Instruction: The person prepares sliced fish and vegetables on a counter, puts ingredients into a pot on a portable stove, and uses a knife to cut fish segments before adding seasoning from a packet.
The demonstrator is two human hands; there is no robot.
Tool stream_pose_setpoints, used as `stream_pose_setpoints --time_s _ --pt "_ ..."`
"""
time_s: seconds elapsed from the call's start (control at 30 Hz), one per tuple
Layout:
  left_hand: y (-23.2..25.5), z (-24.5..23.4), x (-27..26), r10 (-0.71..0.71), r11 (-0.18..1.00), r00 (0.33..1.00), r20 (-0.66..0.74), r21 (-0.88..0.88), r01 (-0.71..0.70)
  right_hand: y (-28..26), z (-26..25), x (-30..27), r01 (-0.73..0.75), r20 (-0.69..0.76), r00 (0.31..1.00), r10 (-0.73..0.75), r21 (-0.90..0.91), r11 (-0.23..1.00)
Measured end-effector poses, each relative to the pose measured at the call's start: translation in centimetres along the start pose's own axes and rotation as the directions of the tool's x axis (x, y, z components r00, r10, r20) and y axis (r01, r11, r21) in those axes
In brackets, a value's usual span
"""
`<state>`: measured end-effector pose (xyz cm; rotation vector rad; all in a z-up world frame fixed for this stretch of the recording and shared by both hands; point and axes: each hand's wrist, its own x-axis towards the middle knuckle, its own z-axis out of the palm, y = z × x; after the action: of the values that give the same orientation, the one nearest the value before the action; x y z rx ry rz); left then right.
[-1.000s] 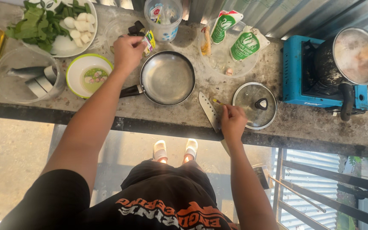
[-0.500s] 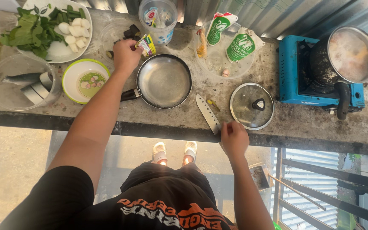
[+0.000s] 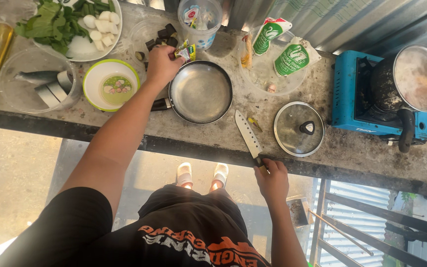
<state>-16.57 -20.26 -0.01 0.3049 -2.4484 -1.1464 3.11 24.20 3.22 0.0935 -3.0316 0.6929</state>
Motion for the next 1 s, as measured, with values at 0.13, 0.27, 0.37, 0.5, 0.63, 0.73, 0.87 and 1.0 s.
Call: stream_pose_setpoints --time_s 0.13,0.27,0.37,0.5,0.63,0.73,0.87,1.0 --pt "1.1 -1.0 -0.6 0.08 0.995 0.996 -0.034 0.057 -0.078 0.4 1.0 0.3 0.065 -0.023 0.998 -0.065 0.021 0.998" --pt "2.4 -3.2 -2.7 0.067 0.998 0.994 -0.082 0.019 -0.066 0.7 1.5 -0.3 -0.008 -0.059 0.998 0.013 0.098 0.995" --pt "3.1 -5.6 -5.9 0.18 0.972 0.971 -0.159 -0.121 -0.2 0.7 1.7 -1.7 0.032 -0.143 0.99 0.004 0.246 0.969" --pt "3.9 -9.0 -10.8 0.217 0.971 0.966 -0.141 -0.068 -0.228 -0.4 2.1 -3.2 0.007 -0.118 0.992 0.047 0.426 0.905" --pt "3.9 -10.5 -15.1 0.164 0.985 0.976 -0.145 -0.036 -0.171 -1.7 2.8 -3.3 -0.278 0.075 0.952 0.296 0.612 0.74" --pt "4.2 -10.3 -17.9 -0.277 0.961 0.961 0.009 -0.023 0.277 -1.9 2.8 -3.1 -0.216 0.021 0.967 0.253 0.592 0.777" --pt "6.0 -9.0 -20.6 -0.169 0.986 0.983 0.072 0.016 0.168 -1.8 2.4 -2.3 -0.302 0.068 0.941 0.331 0.61 0.733" --pt "8.9 -6.3 -23.4 -0.079 0.849 0.925 0.373 -0.46 0.258 -1.7 2.7 -2.3 -0.178 -0.053 0.964 0.262 0.604 0.777"
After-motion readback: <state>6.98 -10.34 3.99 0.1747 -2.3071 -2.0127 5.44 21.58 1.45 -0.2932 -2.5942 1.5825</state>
